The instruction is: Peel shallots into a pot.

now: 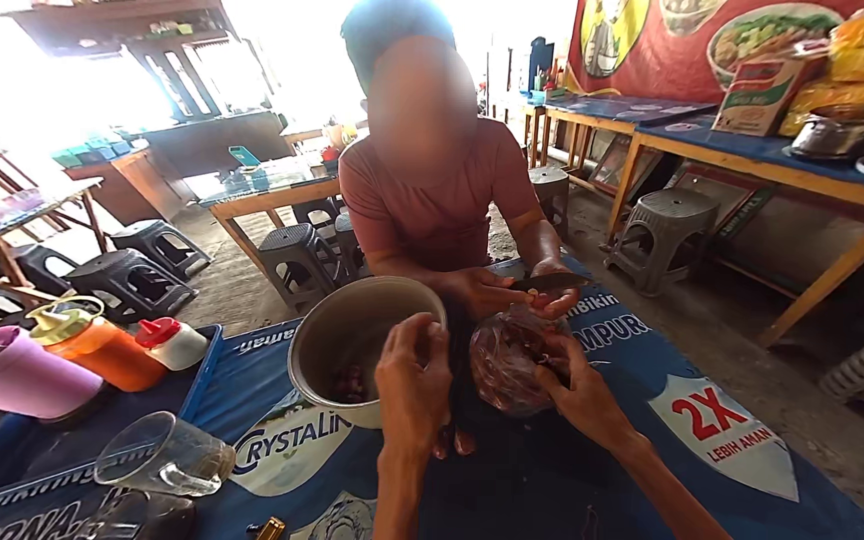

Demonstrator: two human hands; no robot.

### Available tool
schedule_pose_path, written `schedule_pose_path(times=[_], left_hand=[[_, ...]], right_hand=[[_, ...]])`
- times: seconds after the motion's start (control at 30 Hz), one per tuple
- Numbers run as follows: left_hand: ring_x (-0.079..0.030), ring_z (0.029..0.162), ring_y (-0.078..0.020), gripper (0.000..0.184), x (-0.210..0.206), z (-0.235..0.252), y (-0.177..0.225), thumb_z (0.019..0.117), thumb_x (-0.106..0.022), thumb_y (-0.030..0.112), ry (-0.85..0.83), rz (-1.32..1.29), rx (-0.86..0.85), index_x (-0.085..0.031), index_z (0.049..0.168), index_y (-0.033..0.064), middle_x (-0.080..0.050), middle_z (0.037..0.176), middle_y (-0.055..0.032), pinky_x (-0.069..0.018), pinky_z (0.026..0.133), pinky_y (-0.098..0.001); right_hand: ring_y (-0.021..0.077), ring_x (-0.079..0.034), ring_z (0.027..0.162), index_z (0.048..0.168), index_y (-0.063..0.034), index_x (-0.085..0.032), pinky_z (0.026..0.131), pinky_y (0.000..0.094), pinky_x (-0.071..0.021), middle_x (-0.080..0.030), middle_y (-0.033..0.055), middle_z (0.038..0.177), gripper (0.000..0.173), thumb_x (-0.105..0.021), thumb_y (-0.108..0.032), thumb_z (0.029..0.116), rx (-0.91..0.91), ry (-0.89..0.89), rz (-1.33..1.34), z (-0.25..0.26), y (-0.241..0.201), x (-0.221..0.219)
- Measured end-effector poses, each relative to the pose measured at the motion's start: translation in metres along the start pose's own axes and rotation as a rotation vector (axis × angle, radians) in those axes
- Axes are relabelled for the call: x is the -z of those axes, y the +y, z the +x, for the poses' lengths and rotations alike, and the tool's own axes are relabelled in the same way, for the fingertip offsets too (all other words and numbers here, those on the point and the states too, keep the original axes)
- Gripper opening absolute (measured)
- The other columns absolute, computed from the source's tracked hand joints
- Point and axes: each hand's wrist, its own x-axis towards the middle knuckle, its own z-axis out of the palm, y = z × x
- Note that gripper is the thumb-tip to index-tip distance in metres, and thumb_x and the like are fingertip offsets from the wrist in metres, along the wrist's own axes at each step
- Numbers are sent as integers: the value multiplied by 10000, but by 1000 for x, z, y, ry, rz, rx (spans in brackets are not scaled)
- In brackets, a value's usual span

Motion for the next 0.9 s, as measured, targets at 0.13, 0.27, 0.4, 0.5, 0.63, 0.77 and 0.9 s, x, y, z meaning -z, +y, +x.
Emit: schedule_pose_path(times=[0.13, 0.27, 0.4, 0.5, 0.63, 0.77, 0.9], left_hand=[[-702, 852, -249, 205, 13, 5, -26, 942, -671, 86, 3, 218, 98, -711, 1095, -45, -702, 987, -185, -586, 764, -366], [-669, 1000, -359, 327, 23, 6, -30, 939, -696, 137, 58, 233, 114, -699, 1206, -51, -698, 1093, -240, -548, 847, -464], [-718, 816, -219, 266, 39, 0, 1, 983, -649, 237, -242, 189, 94, -740, 1118, 26, -741, 947, -116, -597, 760, -413], [-709, 983, -338, 293, 28, -22, 20, 990, -645, 258, -648, 328, 144, -735, 1130, 17, -727, 1039, -180, -556, 887, -546], [-528, 1308, -437, 435, -1, -53, 17, 990, -632, 240, -954, 548, 314, -620, 1332, -29, -575, 1385, -258, -472, 1005, -571], [-559, 1273, -427, 306, -17, -75, -11, 988, -608, 180, -911, 575, 202, -702, 1195, -24, -624, 1295, -266, -494, 993, -527], [-610, 1198, -429, 302, -19, -77, -19, 955, -659, 202, -849, 389, 212, -710, 1121, -45, -607, 1305, -289, -524, 953, -528]], right_hand=[[163, -638, 640, 1352, -38, -427, 594, 358, -552, -653, 94, 895, 462, -605, -272, 995, 32, 21, 20, -1, 1, -1], [161, -653, 677, 1527, -112, -389, 593, 360, -562, -680, 122, 1138, 570, -561, -284, 1011, 44, -29, 26, 1, 5, 0], [139, -634, 661, 1545, -85, -354, 579, 332, -549, -669, 130, 1146, 607, -573, -288, 1017, 12, -26, 75, 1, 3, -2], [132, -632, 650, 1527, -61, -376, 571, 321, -552, -674, 131, 1125, 595, -582, -274, 1012, 26, -10, 109, 2, 4, -5], [148, -634, 631, 1494, -61, -431, 559, 344, -552, -688, 135, 1061, 564, -588, -283, 1000, 57, 19, 78, 1, 1, -4], [199, -647, 641, 1443, -36, -498, 567, 403, -559, -691, 171, 1047, 525, -582, -281, 987, 126, 37, 31, 2, 5, -8], [199, -651, 648, 1425, -48, -531, 574, 406, -560, -699, 167, 1051, 506, -581, -301, 990, 122, 33, 32, 1, 5, -8]])
